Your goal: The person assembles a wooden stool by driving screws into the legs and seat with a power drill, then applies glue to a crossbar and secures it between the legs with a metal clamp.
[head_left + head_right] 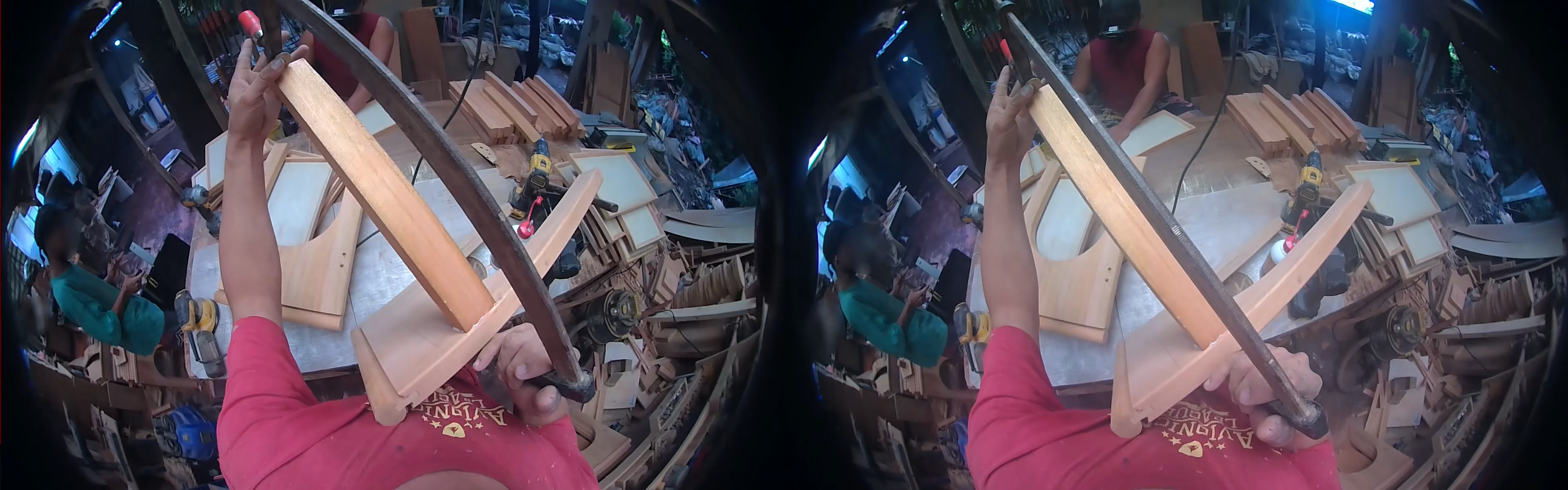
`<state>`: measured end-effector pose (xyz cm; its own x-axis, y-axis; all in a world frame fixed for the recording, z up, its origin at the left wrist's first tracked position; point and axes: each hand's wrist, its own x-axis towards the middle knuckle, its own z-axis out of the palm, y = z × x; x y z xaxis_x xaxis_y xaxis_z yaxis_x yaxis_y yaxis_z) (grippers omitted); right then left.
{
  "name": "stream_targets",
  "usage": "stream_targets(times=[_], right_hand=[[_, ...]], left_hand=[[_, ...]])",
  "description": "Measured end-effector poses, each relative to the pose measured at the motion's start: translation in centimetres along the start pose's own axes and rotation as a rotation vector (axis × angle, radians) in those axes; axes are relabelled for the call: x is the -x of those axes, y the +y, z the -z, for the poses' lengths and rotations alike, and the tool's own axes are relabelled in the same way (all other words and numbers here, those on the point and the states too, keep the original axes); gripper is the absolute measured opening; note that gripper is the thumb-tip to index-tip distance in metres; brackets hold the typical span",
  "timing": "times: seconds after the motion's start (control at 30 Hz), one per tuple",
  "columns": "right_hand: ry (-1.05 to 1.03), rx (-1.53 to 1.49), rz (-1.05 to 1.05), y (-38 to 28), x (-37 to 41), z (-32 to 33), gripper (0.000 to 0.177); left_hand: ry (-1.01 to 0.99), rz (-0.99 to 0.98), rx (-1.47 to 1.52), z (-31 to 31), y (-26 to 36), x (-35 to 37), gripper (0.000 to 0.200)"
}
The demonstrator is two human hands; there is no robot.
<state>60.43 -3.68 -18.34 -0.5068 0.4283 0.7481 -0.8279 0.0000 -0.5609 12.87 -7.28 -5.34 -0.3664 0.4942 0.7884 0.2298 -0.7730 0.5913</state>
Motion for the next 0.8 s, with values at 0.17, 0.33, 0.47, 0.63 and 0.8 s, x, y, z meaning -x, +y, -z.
stream_targets(times=[0.17, 0.33, 0.47, 0.63, 0.8], right_hand=[[0.027, 0.001, -0.013, -0.3, -0.3, -0.3, 0.036], [-0.056, -0.025, 0.074, 0.2, -0.9, 0.2, 0.036], [-0.04, 0.04, 0.103, 0.7, -0.3, 0.3, 0.039], [-0.162, 0.141, 0.174, 0.7, -1.2, 0.3, 0.035], [0.135, -0.017, -0.114, -0.2, 0.2, 0.2, 0.041]], left_hand=[[0.047, -0.033, 0.039, 0.3, -0.8, 0.3, 0.097], [0.117, -0.128, -0.117, -1.1, -1.0, 0.3, 0.088], [0.246, -0.086, -0.349, -1.8, -1.0, 1.2, 0.078], [0.343, -0.025, -0.282, -1.3, -0.2, 0.7, 0.057], [0.391, 0.089, -0.333, -2.3, 0.6, 1.7, 0.061]])
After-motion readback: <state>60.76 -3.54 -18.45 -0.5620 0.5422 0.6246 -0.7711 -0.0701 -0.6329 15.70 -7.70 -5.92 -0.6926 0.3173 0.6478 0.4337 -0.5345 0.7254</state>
